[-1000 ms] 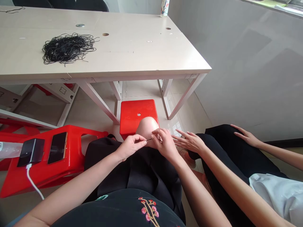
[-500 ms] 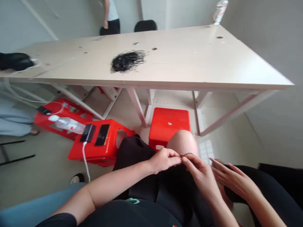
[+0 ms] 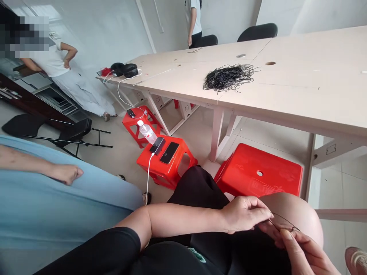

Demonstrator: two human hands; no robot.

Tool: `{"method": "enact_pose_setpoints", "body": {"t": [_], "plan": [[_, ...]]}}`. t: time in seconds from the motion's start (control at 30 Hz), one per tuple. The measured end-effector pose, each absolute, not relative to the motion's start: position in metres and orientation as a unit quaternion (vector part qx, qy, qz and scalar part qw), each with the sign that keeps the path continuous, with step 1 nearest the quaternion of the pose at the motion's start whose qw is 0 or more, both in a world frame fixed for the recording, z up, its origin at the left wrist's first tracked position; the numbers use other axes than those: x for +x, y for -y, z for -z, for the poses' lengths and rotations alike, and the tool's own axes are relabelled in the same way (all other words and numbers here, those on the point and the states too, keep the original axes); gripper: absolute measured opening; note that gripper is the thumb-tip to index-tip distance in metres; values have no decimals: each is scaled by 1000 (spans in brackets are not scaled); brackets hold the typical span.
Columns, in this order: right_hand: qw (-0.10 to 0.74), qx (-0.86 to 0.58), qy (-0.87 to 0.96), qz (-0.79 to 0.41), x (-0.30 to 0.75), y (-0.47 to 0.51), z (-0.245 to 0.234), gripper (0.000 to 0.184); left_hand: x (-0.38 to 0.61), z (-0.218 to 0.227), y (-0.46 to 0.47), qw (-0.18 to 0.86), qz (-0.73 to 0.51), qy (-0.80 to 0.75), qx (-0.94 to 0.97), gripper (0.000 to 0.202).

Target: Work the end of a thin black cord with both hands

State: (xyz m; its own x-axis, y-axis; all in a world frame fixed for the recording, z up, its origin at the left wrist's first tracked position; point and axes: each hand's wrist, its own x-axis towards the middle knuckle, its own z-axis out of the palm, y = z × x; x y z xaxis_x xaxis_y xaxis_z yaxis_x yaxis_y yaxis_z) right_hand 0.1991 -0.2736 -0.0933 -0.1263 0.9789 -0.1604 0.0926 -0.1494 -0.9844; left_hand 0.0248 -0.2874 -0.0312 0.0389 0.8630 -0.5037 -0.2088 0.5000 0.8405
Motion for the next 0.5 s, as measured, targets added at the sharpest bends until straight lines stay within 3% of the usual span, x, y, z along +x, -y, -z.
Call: {"method": "enact_pose_setpoints", "body": {"t": [0.27, 0.37, 0.5], "plan": [[473, -374, 102, -791, 160, 285, 26, 24, 30, 33, 279, 618, -462, -561, 299, 13], [539, -338, 34, -771, 181, 290, 25, 31, 17, 30, 262, 627, -471, -551, 284, 14], [615, -429, -34, -660, 240, 323, 46, 27, 7, 30, 226, 637, -493, -525, 275, 12]]}}
